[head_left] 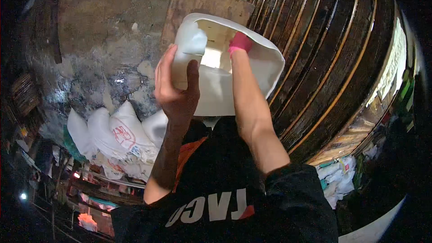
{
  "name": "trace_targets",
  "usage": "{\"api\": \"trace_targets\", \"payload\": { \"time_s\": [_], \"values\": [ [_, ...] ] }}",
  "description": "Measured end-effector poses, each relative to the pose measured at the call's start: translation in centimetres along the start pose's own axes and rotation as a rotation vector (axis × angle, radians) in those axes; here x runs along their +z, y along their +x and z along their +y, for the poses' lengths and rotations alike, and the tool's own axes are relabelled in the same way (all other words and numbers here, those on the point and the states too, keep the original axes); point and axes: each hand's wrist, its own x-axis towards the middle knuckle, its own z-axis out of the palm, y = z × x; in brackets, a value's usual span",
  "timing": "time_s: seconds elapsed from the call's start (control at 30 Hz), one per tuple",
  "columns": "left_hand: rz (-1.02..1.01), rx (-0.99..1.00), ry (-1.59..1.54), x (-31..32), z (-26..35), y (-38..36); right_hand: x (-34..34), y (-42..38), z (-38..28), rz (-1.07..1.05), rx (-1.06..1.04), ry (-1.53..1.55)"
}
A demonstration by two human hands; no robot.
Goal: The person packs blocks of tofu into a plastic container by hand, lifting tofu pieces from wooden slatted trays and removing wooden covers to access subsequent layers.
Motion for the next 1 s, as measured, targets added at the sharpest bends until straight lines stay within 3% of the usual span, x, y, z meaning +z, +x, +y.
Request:
{"api": "trace_targets", "payload": {
  "time_s": [0.17, 0.37, 0.47, 0.5, 0.57, 0.6, 0.67, 0.7, 0.77, 0.8, 0.87, 0.9, 0.93, 1.0],
  "values": [
    [0.013, 0.079, 0.086, -0.2, 0.2, 0.1, 1.3, 2.0, -1.0, -0.076, 0.135, 0.192],
    [0.083, 0.132, 0.024, 0.2, -1.0, -0.1, -0.6, -2.0, 0.0, 0.000, 0.452, 0.748],
    [0.039, 0.123, 0.076, -0.2, -0.4, 0.1, -0.4, -2.7, 2.3, 0.043, 0.465, 0.716],
    [0.047, 0.131, 0.063, -0.1, -0.5, 0.1, 1.8, 0.2, 6.7, 0.174, 0.011, 0.625],
    [0.061, 0.138, 0.048, -0.1, -0.6, 0.1, 0.7, -0.7, 5.6, 0.358, -0.629, 0.340],
    [0.021, 0.101, 0.051, -0.3, -0.4, 0.1, 0.9, -0.1, 5.9, 0.358, -0.632, 0.338],
    [-0.021, 0.053, 0.049, -0.4, -0.4, 0.0, 1.0, 1.4, 7.5, 0.163, -0.400, 0.095],
    [-0.011, 0.075, 0.060, -0.3, -0.5, 0.1, 0.4, 0.8, 6.4, 0.162, -0.403, 0.090],
    [-0.004, 0.091, 0.078, -0.3, -0.5, 0.1, -1.4, -2.8, 2.6, 0.125, -0.187, -0.287],
    [0.004, 0.086, 0.075, -0.3, -0.4, 0.2, -1.2, -3.5, 2.3, 0.120, -0.187, -0.288],
    [-0.001, 0.082, 0.070, -0.3, -0.5, 0.0, -1.7, -4.9, 1.9, 0.255, -0.571, -0.454],
    [-0.003, 0.098, 0.086, -0.2, -0.7, 0.0, -3.7, -6.9, -1.4, 0.062, -0.508, -0.652],
    [-0.001, 0.114, 0.104, -0.2, -0.9, 0.0, -3.0, -6.0, -0.3, 0.065, -0.510, -0.652],
    [0.001, 0.095, 0.105, -0.3, -0.6, 0.1, -1.5, -4.6, 1.3, 0.344, -0.701, -0.519]
  ]
}}
